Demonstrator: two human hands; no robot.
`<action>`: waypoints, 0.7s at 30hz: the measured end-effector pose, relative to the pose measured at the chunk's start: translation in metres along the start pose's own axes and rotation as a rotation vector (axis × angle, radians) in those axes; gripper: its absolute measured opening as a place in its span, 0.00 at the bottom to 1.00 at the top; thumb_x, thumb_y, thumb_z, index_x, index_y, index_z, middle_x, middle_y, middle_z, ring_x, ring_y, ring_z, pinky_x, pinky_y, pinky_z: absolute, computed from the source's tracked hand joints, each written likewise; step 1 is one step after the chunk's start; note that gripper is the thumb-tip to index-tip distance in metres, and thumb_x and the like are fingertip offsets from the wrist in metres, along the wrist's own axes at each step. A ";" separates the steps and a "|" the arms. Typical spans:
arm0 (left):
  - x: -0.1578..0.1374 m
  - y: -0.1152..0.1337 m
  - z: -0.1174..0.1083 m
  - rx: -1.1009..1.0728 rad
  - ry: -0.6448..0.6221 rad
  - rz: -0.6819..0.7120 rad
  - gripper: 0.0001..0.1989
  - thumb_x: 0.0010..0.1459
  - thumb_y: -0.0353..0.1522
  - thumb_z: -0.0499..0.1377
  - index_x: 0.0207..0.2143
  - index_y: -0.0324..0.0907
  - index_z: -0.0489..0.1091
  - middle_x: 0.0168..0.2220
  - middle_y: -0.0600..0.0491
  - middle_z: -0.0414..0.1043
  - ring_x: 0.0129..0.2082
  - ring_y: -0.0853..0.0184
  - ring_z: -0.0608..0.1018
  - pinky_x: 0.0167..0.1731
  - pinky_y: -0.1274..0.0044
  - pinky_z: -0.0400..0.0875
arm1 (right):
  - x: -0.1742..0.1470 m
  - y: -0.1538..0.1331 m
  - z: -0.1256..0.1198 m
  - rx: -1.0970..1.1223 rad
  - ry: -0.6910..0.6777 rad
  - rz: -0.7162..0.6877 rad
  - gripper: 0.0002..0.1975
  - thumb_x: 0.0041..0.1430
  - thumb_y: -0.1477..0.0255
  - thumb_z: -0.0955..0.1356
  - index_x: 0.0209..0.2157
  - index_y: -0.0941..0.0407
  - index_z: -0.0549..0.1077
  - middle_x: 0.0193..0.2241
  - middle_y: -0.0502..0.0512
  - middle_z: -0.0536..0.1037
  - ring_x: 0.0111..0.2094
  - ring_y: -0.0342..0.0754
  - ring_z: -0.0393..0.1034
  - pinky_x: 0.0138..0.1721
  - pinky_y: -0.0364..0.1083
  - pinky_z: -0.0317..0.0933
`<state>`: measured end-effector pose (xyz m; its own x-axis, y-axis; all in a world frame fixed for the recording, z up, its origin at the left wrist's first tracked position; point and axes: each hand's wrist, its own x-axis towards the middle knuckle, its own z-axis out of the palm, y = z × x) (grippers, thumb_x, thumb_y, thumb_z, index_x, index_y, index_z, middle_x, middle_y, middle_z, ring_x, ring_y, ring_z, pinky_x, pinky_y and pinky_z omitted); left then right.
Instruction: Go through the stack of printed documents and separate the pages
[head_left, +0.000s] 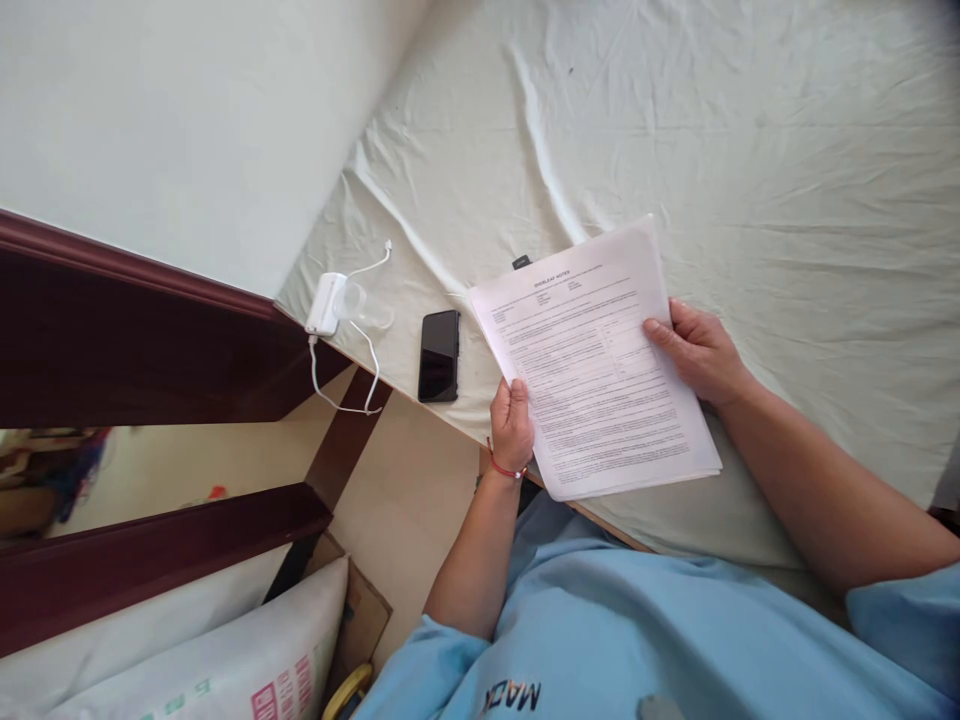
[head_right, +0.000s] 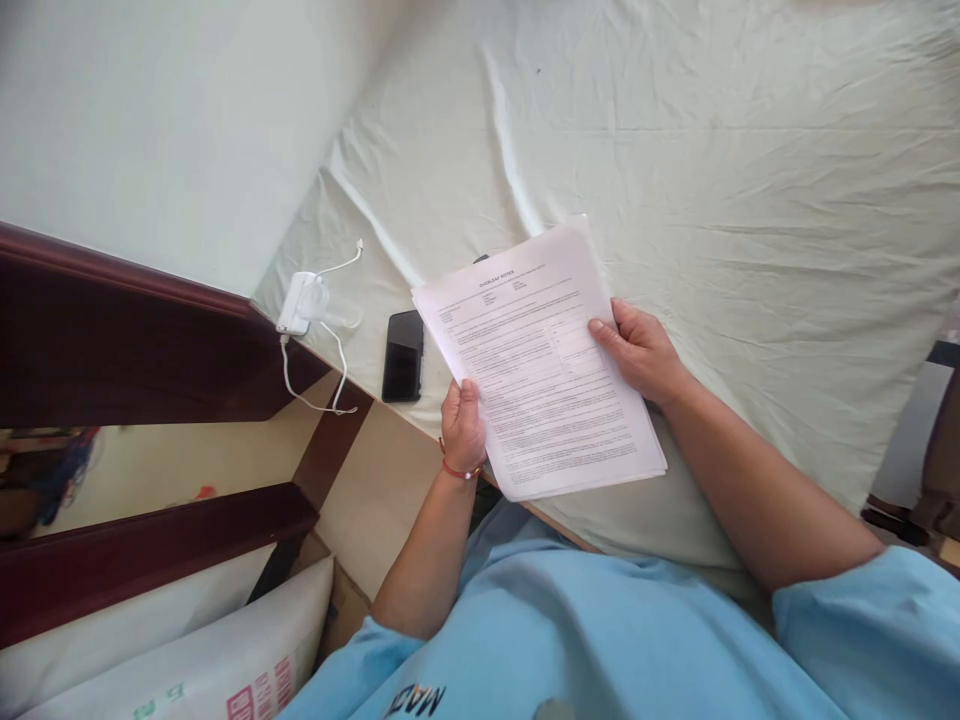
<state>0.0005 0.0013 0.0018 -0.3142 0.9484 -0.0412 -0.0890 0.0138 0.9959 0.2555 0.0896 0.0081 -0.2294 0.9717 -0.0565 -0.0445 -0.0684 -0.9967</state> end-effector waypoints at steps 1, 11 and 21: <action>0.000 0.000 0.000 -0.002 0.001 -0.001 0.26 0.68 0.53 0.60 0.54 0.44 0.78 0.55 0.45 0.82 0.59 0.57 0.81 0.63 0.64 0.73 | 0.000 0.000 0.000 -0.002 0.002 -0.001 0.19 0.65 0.50 0.72 0.46 0.49 0.81 0.38 0.55 0.83 0.34 0.55 0.78 0.28 0.51 0.73; 0.000 -0.001 -0.001 -0.024 -0.010 0.002 0.25 0.68 0.52 0.60 0.55 0.45 0.78 0.55 0.46 0.82 0.58 0.57 0.81 0.63 0.66 0.73 | 0.000 0.003 -0.002 -0.044 0.007 -0.006 0.22 0.64 0.48 0.72 0.48 0.49 0.81 0.40 0.55 0.84 0.38 0.57 0.79 0.32 0.53 0.76; 0.000 -0.001 0.000 -0.027 0.000 0.006 0.25 0.67 0.52 0.61 0.55 0.45 0.79 0.55 0.46 0.83 0.58 0.58 0.82 0.62 0.67 0.74 | -0.001 0.001 0.000 0.010 -0.001 0.015 0.23 0.64 0.48 0.72 0.50 0.49 0.80 0.40 0.55 0.84 0.39 0.57 0.80 0.32 0.53 0.75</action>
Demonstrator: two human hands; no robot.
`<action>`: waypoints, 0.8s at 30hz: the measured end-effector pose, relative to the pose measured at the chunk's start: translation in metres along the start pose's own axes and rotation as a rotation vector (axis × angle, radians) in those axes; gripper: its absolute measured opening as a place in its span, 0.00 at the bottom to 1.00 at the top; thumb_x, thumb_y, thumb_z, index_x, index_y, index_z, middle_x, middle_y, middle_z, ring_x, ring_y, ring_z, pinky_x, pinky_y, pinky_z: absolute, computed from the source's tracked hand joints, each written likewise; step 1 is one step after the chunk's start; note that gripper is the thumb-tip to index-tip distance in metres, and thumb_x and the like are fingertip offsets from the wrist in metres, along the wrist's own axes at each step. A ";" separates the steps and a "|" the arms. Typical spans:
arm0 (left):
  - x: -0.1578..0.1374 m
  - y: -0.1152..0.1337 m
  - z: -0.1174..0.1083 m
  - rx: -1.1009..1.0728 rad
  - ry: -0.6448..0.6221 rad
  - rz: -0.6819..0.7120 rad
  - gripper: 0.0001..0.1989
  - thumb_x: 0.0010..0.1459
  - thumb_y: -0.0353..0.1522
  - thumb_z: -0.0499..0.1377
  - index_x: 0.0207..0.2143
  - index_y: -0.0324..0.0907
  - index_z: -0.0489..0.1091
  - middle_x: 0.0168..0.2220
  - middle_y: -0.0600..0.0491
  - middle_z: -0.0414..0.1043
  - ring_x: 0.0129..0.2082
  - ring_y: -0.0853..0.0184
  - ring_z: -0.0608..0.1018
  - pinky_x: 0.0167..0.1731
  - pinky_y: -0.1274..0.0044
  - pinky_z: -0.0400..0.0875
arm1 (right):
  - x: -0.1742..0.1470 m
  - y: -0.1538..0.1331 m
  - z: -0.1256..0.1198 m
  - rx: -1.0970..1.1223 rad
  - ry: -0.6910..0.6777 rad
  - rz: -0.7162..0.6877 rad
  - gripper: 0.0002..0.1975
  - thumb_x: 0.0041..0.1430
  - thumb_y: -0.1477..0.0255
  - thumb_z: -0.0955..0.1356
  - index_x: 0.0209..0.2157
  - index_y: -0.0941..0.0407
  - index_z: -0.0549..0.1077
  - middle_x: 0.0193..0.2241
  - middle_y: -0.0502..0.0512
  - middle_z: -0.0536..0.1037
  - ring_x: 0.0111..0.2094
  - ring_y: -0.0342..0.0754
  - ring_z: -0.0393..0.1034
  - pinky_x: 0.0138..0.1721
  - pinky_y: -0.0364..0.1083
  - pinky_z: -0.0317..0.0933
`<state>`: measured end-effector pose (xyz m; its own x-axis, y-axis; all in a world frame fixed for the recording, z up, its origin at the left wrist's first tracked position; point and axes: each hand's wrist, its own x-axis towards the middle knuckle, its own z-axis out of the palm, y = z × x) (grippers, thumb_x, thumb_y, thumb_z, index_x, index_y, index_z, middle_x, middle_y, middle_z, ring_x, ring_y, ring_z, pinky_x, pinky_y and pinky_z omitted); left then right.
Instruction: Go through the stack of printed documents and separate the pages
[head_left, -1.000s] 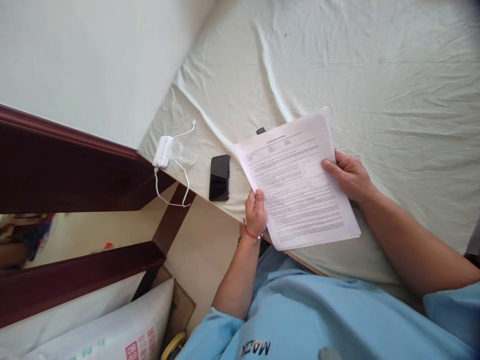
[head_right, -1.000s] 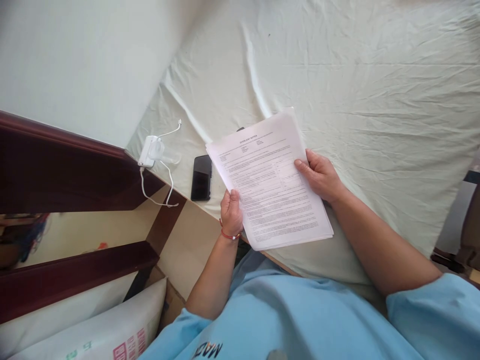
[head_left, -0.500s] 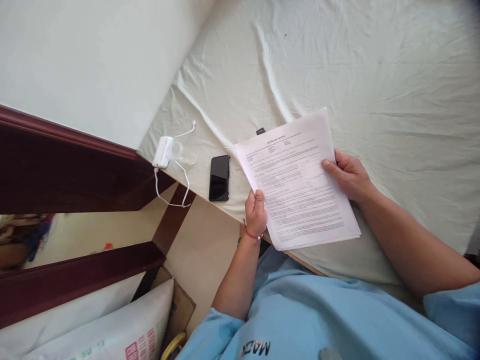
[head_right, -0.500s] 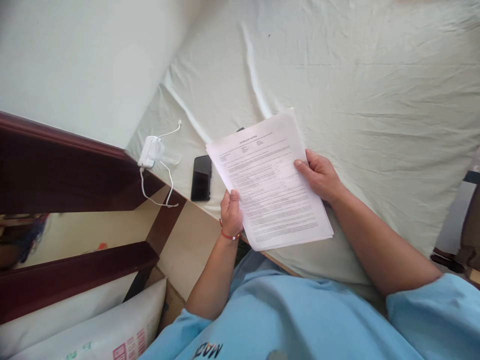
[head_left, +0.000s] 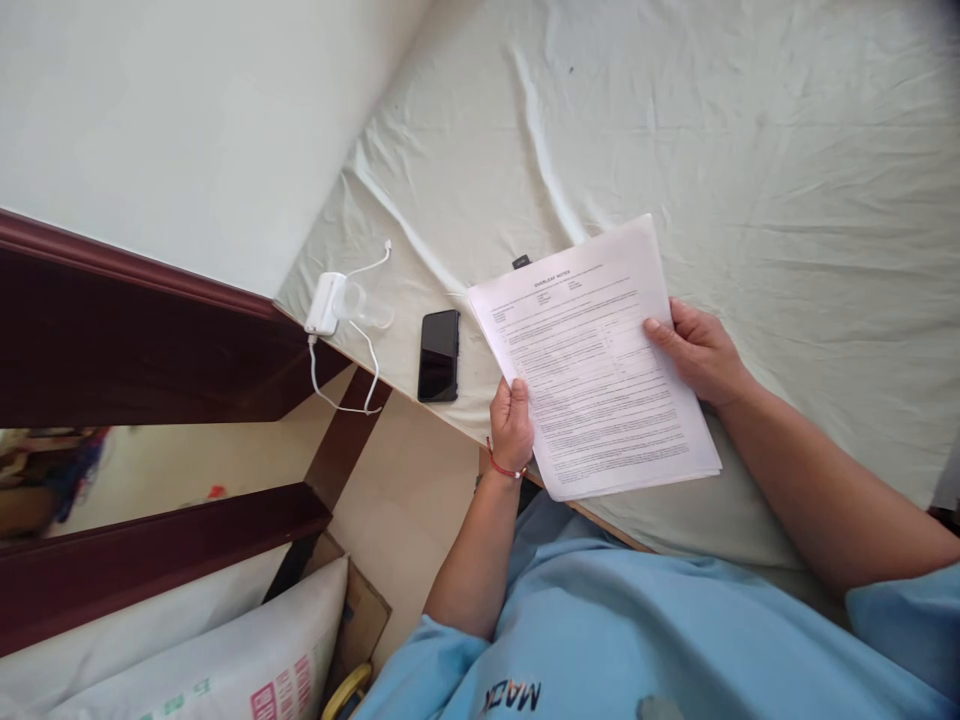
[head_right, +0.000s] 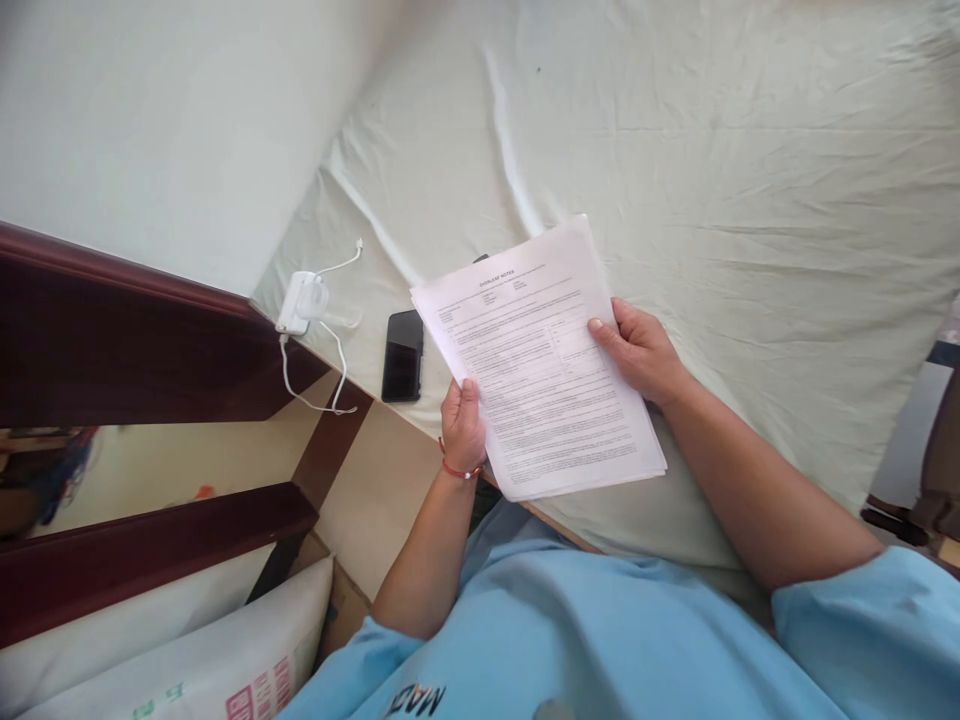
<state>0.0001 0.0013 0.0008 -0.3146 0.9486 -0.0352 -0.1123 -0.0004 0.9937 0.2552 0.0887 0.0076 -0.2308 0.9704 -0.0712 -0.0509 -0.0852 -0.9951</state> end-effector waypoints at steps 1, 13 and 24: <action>0.000 0.000 0.000 0.001 -0.001 0.000 0.25 0.67 0.52 0.61 0.55 0.45 0.79 0.55 0.46 0.83 0.58 0.58 0.82 0.62 0.66 0.73 | 0.000 0.000 0.000 -0.002 0.000 -0.002 0.23 0.63 0.47 0.72 0.50 0.49 0.80 0.40 0.55 0.84 0.40 0.58 0.80 0.32 0.52 0.76; 0.000 0.004 0.003 -0.047 -0.040 0.002 0.25 0.68 0.51 0.60 0.59 0.46 0.76 0.60 0.45 0.79 0.64 0.56 0.77 0.67 0.64 0.70 | 0.000 0.000 -0.001 0.048 -0.045 0.018 0.23 0.64 0.50 0.73 0.52 0.50 0.80 0.40 0.55 0.85 0.38 0.56 0.81 0.33 0.53 0.77; -0.001 0.005 0.002 -0.083 -0.016 -0.070 0.24 0.65 0.47 0.64 0.56 0.44 0.77 0.56 0.45 0.82 0.60 0.54 0.80 0.65 0.61 0.71 | -0.001 -0.003 0.000 0.058 -0.063 0.024 0.23 0.64 0.50 0.73 0.53 0.50 0.80 0.40 0.55 0.85 0.38 0.56 0.82 0.35 0.53 0.78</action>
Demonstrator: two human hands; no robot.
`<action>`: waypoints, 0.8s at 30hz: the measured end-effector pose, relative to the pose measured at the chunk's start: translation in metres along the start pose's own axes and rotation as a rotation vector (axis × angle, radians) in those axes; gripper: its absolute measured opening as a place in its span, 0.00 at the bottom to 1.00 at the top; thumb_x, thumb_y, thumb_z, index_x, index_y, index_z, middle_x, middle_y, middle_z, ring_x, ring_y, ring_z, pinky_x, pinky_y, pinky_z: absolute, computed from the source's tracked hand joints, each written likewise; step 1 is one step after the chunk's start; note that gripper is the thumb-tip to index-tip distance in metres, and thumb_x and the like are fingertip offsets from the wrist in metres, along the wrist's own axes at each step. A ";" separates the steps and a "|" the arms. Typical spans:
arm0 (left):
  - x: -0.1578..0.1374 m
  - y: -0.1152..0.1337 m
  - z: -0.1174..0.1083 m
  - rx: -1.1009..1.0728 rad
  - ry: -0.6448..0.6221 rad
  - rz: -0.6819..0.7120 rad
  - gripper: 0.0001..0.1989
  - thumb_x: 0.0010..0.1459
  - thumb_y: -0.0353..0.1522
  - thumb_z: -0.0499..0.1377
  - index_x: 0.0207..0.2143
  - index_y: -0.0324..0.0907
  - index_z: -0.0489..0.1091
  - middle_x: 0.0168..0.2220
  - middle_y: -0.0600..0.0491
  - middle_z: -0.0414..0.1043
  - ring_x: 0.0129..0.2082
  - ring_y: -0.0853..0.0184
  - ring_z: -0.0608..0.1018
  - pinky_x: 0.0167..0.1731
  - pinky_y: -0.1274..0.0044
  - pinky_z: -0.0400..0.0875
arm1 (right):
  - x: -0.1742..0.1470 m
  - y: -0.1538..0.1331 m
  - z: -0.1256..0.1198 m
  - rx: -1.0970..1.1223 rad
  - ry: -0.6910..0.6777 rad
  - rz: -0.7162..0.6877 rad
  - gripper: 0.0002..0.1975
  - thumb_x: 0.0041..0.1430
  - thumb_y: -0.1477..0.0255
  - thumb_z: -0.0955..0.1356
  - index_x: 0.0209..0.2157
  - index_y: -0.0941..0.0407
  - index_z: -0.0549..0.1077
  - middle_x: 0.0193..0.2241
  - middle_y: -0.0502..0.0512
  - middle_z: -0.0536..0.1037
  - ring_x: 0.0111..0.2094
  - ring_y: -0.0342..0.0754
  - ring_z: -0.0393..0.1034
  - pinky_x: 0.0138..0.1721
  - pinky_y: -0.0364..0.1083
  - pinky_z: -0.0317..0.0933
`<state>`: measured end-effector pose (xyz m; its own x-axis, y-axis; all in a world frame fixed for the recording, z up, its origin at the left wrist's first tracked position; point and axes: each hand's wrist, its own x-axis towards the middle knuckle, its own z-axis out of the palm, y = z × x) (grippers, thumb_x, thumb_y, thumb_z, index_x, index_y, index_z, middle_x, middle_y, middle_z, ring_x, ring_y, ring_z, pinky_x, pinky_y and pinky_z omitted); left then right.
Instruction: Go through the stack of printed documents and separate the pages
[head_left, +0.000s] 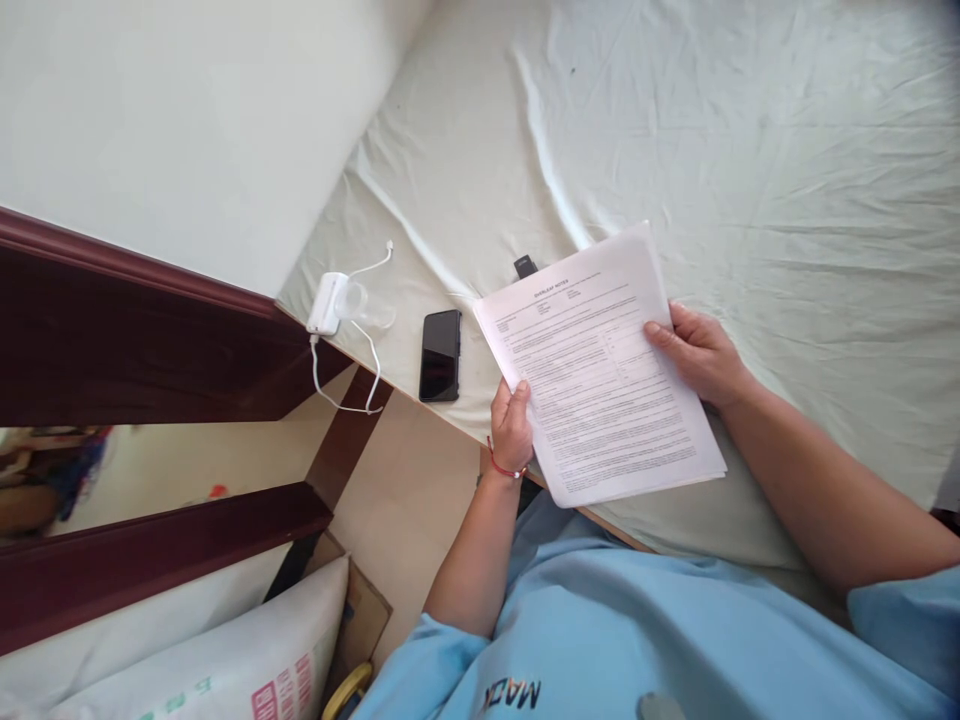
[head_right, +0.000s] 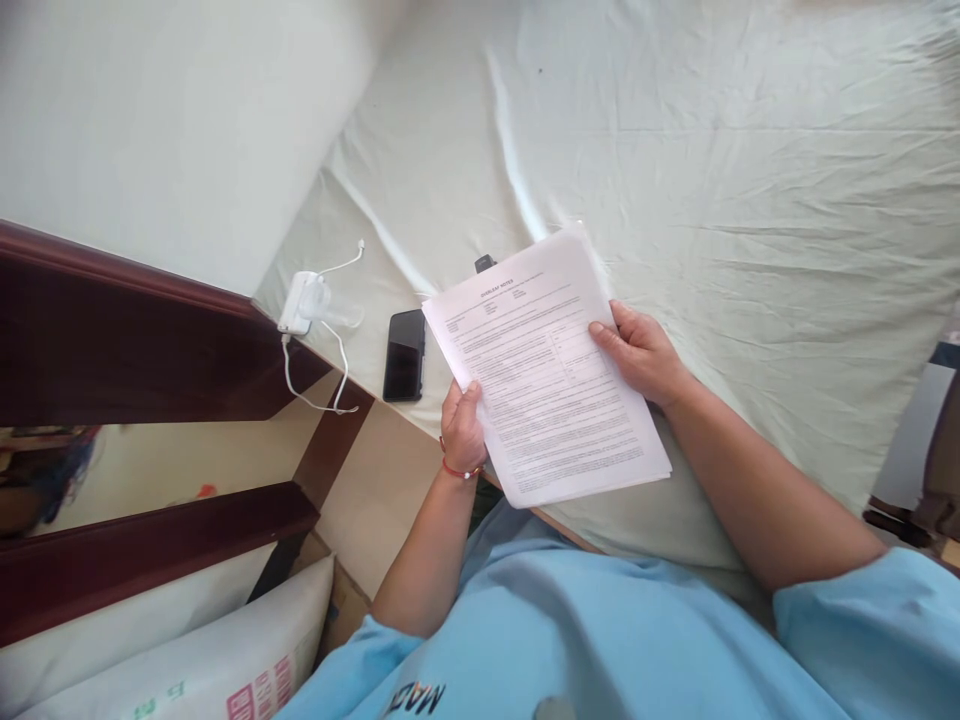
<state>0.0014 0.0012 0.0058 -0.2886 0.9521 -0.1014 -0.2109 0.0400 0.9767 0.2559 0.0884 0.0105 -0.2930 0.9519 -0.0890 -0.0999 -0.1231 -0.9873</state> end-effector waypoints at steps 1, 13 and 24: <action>0.000 0.000 0.000 0.000 0.003 -0.002 0.23 0.65 0.47 0.64 0.56 0.43 0.78 0.56 0.45 0.82 0.60 0.53 0.80 0.65 0.62 0.71 | 0.000 0.000 0.000 -0.002 -0.003 -0.003 0.23 0.64 0.50 0.73 0.53 0.50 0.80 0.40 0.55 0.85 0.38 0.56 0.82 0.35 0.53 0.78; 0.000 -0.002 0.003 0.023 -0.004 0.037 0.26 0.66 0.51 0.62 0.57 0.45 0.77 0.57 0.45 0.81 0.63 0.55 0.78 0.66 0.62 0.71 | -0.001 -0.002 0.002 0.019 0.003 0.025 0.24 0.63 0.49 0.73 0.52 0.49 0.80 0.40 0.55 0.85 0.40 0.59 0.82 0.37 0.56 0.78; -0.001 0.000 0.003 0.008 0.023 0.029 0.25 0.67 0.50 0.61 0.57 0.44 0.77 0.57 0.45 0.81 0.64 0.54 0.77 0.68 0.62 0.69 | -0.002 -0.004 0.002 -0.007 0.014 0.015 0.24 0.62 0.47 0.73 0.51 0.49 0.81 0.40 0.55 0.84 0.37 0.56 0.80 0.34 0.53 0.77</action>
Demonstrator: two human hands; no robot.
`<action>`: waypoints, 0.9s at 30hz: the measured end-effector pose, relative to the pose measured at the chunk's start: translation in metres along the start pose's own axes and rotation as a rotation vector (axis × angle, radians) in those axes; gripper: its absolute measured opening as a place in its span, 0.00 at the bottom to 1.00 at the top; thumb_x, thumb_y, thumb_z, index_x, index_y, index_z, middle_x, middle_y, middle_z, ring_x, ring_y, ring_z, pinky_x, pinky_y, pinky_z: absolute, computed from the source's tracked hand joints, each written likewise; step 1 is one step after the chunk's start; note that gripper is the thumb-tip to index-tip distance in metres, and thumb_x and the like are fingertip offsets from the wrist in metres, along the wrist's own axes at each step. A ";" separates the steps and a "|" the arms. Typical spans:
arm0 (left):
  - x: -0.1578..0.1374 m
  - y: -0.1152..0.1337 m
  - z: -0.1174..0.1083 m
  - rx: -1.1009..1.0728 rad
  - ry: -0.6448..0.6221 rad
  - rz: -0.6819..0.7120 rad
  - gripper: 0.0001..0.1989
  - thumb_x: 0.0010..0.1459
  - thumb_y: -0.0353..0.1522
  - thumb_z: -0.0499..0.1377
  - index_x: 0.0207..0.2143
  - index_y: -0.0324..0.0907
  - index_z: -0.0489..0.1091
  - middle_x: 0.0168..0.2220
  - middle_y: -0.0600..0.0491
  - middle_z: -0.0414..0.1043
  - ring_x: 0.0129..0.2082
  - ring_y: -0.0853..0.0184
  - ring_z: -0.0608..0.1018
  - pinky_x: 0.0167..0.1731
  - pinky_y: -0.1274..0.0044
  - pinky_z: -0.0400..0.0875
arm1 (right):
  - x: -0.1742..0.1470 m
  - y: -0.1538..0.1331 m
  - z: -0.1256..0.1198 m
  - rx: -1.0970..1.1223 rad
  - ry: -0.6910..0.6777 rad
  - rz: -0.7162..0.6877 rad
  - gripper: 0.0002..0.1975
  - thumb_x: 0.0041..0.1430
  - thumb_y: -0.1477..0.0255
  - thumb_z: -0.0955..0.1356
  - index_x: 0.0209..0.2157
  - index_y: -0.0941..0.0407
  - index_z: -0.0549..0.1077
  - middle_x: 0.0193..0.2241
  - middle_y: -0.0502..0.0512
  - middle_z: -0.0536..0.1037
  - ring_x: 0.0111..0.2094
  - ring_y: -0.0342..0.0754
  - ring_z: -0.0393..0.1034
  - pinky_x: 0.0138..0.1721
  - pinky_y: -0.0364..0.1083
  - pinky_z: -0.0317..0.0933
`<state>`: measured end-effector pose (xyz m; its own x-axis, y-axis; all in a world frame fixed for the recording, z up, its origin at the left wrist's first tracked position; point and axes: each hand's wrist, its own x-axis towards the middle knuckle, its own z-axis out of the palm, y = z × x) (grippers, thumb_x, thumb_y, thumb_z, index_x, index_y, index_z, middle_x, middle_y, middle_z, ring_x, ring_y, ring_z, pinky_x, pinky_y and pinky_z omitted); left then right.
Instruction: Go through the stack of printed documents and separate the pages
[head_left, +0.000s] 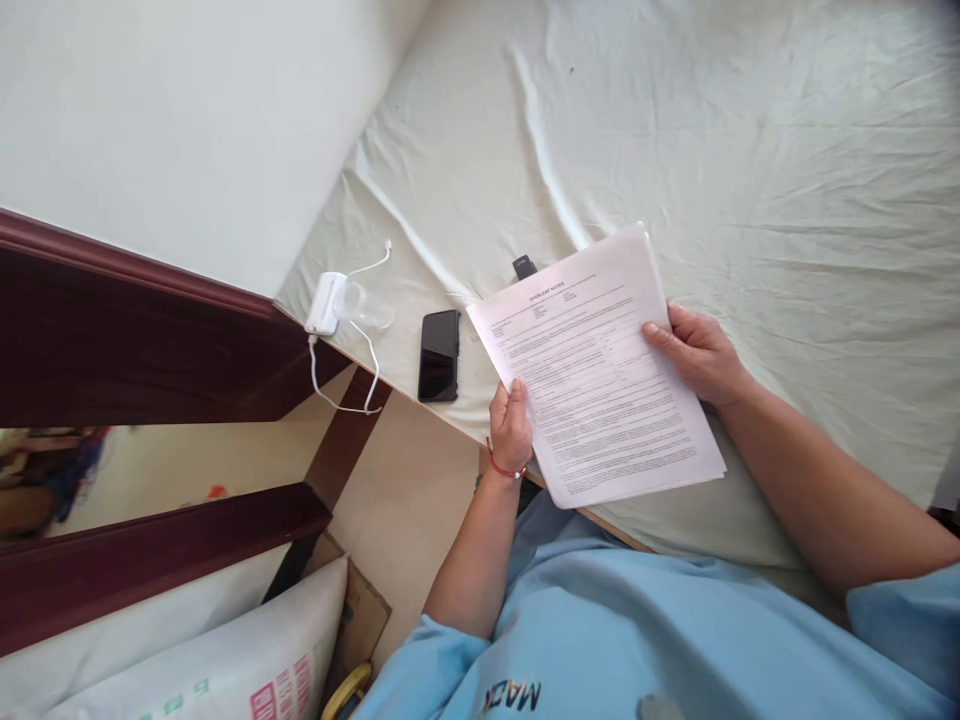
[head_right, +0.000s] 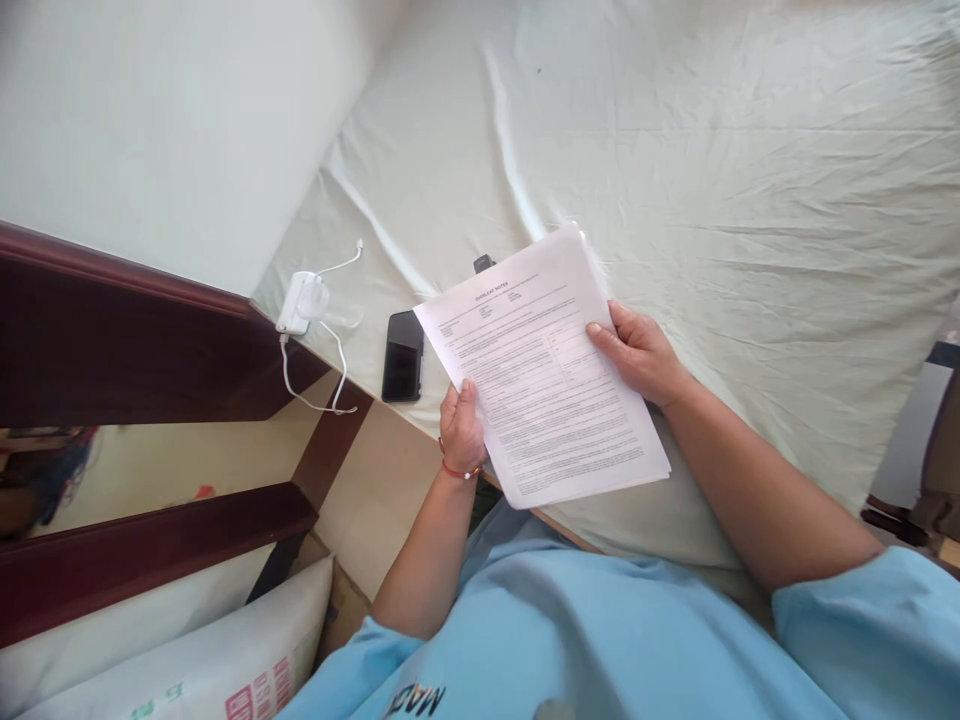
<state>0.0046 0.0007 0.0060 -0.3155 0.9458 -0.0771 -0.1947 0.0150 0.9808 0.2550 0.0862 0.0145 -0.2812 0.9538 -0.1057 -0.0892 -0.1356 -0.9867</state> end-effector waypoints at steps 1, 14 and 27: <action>0.000 0.000 0.000 -0.004 0.006 0.001 0.25 0.67 0.51 0.62 0.57 0.44 0.77 0.56 0.45 0.81 0.64 0.54 0.78 0.67 0.62 0.69 | 0.000 0.000 0.000 0.004 0.001 0.001 0.24 0.62 0.47 0.73 0.51 0.49 0.81 0.40 0.56 0.84 0.37 0.56 0.80 0.34 0.54 0.77; 0.000 -0.003 -0.002 0.010 0.031 0.015 0.25 0.67 0.53 0.61 0.52 0.44 0.80 0.54 0.45 0.83 0.63 0.53 0.79 0.66 0.62 0.71 | 0.003 0.003 0.000 -0.134 0.151 -0.064 0.23 0.65 0.45 0.69 0.45 0.49 0.80 0.37 0.54 0.81 0.39 0.54 0.77 0.37 0.52 0.74; -0.001 -0.002 -0.002 -0.014 0.019 0.018 0.24 0.64 0.52 0.65 0.49 0.43 0.82 0.52 0.44 0.84 0.63 0.52 0.79 0.65 0.61 0.72 | 0.000 0.001 0.001 -0.062 0.066 0.000 0.23 0.64 0.44 0.70 0.44 0.49 0.82 0.35 0.54 0.83 0.37 0.56 0.80 0.33 0.52 0.76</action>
<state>0.0030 -0.0010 0.0036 -0.3364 0.9396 -0.0630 -0.2016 -0.0065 0.9794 0.2539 0.0856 0.0140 -0.2177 0.9696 -0.1114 -0.0295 -0.1206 -0.9923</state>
